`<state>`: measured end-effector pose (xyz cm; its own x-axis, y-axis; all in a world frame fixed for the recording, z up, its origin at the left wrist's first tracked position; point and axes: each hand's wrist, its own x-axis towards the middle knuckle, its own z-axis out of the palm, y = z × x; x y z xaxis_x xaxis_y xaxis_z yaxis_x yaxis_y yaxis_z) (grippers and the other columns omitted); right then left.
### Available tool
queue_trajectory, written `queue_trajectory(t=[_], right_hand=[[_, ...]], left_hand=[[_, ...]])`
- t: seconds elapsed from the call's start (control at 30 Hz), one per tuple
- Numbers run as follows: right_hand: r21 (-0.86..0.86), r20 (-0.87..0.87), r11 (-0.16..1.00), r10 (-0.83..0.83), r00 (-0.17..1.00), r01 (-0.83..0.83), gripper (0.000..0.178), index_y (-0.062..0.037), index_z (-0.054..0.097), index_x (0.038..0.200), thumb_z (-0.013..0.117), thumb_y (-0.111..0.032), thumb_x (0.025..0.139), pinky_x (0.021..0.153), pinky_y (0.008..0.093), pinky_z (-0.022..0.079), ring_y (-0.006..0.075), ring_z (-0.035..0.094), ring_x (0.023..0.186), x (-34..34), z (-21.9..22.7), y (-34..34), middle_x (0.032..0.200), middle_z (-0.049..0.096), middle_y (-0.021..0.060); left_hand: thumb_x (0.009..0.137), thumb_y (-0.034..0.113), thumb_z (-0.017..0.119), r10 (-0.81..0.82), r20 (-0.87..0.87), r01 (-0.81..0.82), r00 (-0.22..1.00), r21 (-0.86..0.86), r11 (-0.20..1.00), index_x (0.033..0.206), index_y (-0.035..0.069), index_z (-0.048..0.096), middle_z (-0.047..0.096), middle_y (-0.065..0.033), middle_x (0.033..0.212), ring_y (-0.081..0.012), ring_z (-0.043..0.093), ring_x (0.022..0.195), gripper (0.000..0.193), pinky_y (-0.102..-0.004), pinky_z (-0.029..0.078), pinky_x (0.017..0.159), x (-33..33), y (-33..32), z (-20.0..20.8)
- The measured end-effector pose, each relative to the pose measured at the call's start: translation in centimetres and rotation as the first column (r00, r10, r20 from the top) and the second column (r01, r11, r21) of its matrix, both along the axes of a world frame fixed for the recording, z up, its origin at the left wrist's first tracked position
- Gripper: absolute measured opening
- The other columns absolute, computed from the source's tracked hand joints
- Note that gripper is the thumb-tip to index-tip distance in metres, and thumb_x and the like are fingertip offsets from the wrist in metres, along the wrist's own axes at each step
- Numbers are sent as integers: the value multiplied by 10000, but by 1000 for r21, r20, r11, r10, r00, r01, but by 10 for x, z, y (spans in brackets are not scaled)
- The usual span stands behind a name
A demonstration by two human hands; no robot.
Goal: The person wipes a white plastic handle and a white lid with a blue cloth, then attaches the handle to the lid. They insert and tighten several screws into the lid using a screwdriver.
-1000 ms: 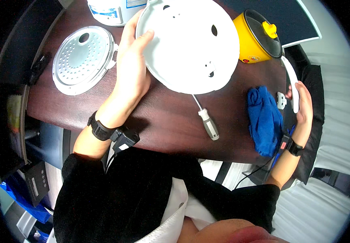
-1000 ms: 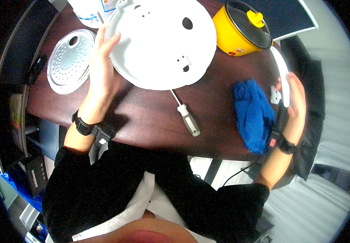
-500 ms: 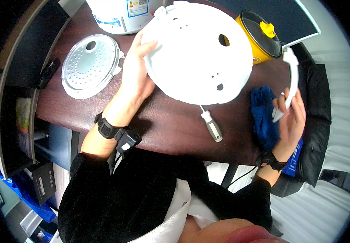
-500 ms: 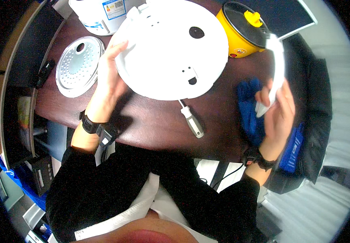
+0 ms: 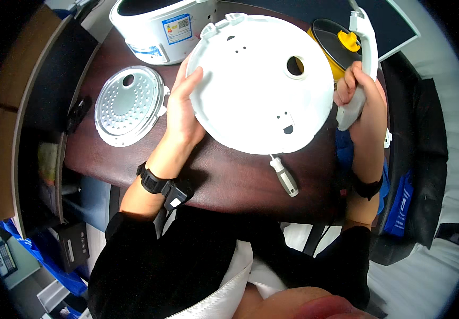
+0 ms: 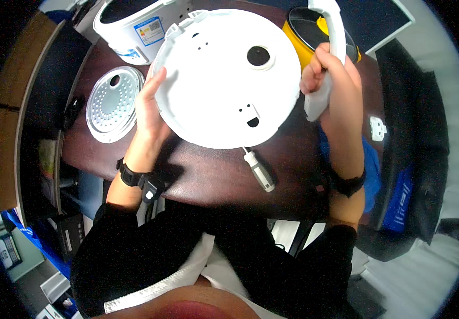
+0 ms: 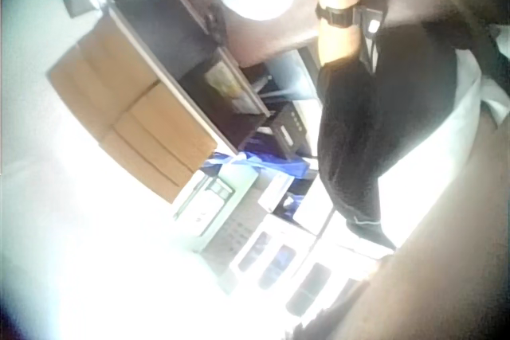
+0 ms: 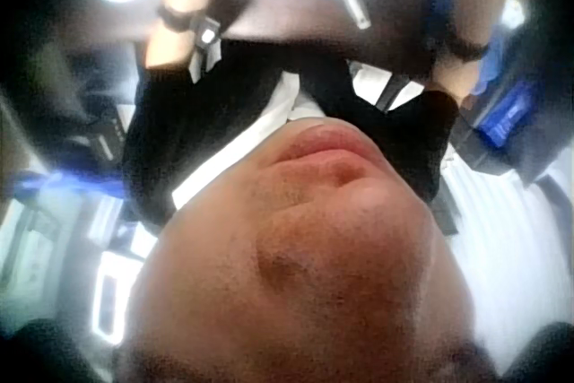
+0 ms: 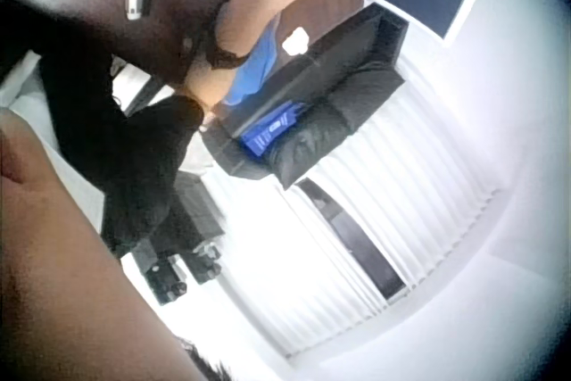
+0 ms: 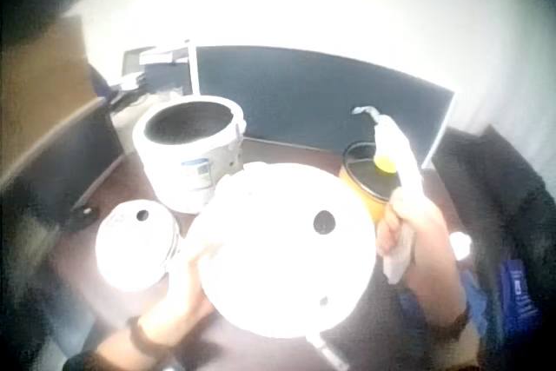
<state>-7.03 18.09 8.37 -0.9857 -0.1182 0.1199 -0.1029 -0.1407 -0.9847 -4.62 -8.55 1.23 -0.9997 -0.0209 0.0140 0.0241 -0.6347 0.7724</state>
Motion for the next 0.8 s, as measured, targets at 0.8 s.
queue_trajectory(t=[0.8], right_hand=[[151,-674,934,-142,725,324,396,-40,497,1171,612,-298,895,607,214,440,83,538,690,-22,-69,-24,823,586,32]], left_hand=[[946,227,437,-499,242,278,832,596,753,1266,-47,429,552,-231,1192,-323,581,1072,422,-438,503,899,-7,4,-30]])
